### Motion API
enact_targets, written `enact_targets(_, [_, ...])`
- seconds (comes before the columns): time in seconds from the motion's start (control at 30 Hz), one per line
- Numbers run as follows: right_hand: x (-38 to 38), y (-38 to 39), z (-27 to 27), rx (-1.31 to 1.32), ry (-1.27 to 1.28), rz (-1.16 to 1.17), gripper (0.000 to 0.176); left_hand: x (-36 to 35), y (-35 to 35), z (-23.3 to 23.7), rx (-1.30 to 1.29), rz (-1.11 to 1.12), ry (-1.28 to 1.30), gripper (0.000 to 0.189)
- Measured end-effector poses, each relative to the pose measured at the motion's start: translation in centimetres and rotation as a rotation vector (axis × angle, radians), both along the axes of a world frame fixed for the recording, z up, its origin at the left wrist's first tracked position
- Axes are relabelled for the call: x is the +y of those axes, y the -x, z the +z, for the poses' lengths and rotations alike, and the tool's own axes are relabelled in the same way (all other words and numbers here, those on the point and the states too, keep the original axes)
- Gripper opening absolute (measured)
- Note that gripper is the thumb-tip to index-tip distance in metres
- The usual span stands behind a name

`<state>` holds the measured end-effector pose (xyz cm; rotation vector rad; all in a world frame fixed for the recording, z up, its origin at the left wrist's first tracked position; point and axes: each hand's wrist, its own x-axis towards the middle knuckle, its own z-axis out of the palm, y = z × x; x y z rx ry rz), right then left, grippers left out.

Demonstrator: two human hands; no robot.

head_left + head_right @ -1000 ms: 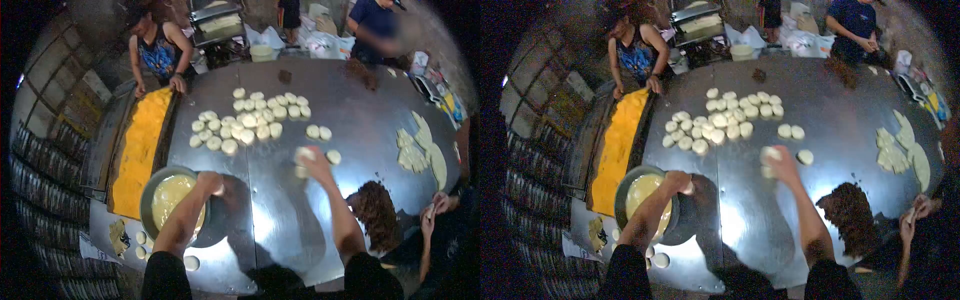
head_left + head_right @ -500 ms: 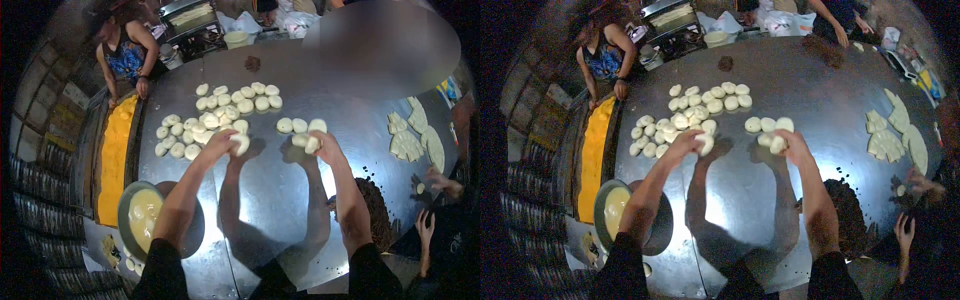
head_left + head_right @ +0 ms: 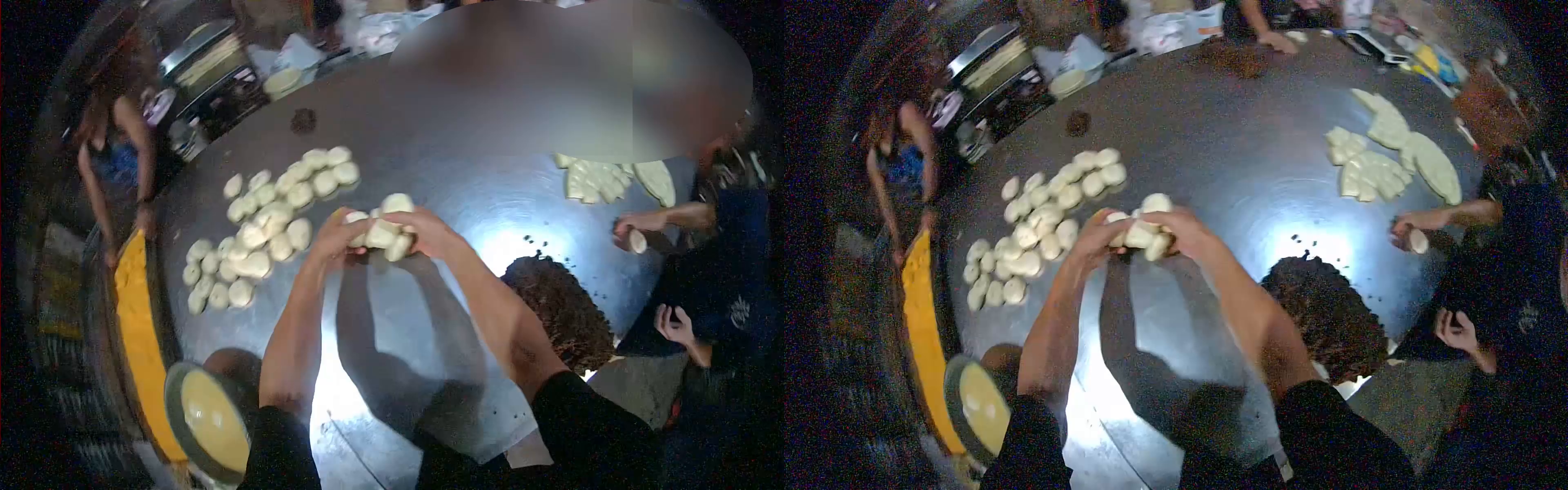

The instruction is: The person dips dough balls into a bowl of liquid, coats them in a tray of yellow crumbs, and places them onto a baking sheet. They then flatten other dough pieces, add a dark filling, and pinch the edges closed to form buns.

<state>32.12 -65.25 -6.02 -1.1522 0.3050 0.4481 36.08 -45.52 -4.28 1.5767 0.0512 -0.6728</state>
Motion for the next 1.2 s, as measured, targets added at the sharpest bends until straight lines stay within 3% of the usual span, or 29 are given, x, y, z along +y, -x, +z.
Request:
enact_targets(0.03, [0.7, 1.4, -1.0, -0.041, -0.168, 0.009, 0.046, 1.2, 1.3, 0.9, -0.016, -0.021, 0.078, 0.039])
enact_targets(0.13, [4.4, 6.9, 1.6, -0.076, -0.299, 0.086, 0.048, 6.8, 6.2, 4.7, -0.170, -0.135, -0.100, 0.047])
enact_targets(0.2, [8.9, 10.4, 5.1, -0.150, -0.323, 0.198, 0.062, 11.8, 11.0, 7.5, -0.274, -0.065, -0.118, 0.043])
enact_targets(0.23, [11.3, 11.7, 6.2, -0.190, -0.331, 0.263, 0.066, 14.1, 13.7, 9.6, -0.208, -0.002, -0.086, 0.040])
enact_targets(0.33, [19.0, 15.9, 9.6, -0.239, -0.372, 0.376, 0.066, 22.0, 21.8, 13.5, -0.219, 0.175, -0.093, 0.038])
enact_targets(0.5, [34.9, 21.4, 13.1, -0.359, 0.038, 0.631, 0.056, 36.8, 31.6, 14.0, -0.159, 0.323, -0.256, 0.047])
enact_targets(0.63, [43.4, 23.7, 10.7, -0.577, 0.361, 0.622, 0.052, 43.9, 34.2, 10.3, -0.120, 0.335, -0.227, 0.050])
enact_targets(0.7, [45.7, 23.6, 8.8, -0.795, 0.841, 0.559, 0.053, 45.1, 34.5, 9.6, -0.096, 0.303, -0.211, 0.056])
enact_targets(0.8, [46.8, 25.5, 9.7, -0.910, 1.010, 0.518, 0.056, 45.6, 35.8, 8.8, -0.186, 0.271, -0.199, 0.058])
enact_targets(0.87, [46.3, 26.0, 9.6, -1.055, 1.122, 0.423, 0.053, 46.6, 36.4, 8.1, -0.369, 0.250, -0.484, 0.061])
enact_targets(0.9, [45.2, 25.8, 9.4, -1.052, 1.154, 0.385, 0.053, 47.1, 36.6, 8.2, -0.368, 0.262, -0.451, 0.062])
enact_targets(0.97, [43.9, 27.4, 12.1, -0.810, 0.953, 0.368, 0.048, 47.8, 37.7, 10.7, -0.335, 0.292, -0.377, 0.060])
enact_targets(1.0, [43.0, 27.7, 13.5, -0.829, 0.945, 0.314, 0.043, 48.0, 37.9, 11.8, -0.303, 0.315, -0.334, 0.058])
enact_targets(1.1, [37.8, 23.6, 10.3, -0.677, 0.839, 0.170, 0.047, 49.3, 35.5, 9.9, -0.537, 0.350, -0.366, 0.049])
enact_targets(1.17, [34.3, 19.7, 8.1, -0.419, 0.592, 0.029, 0.046, 49.2, 33.6, 11.3, -0.436, 0.302, -0.367, 0.048])
enact_targets(1.2, [32.7, 17.9, 7.3, -0.419, 0.585, 0.016, 0.046, 49.0, 32.2, 11.4, -0.446, 0.349, -0.256, 0.049])
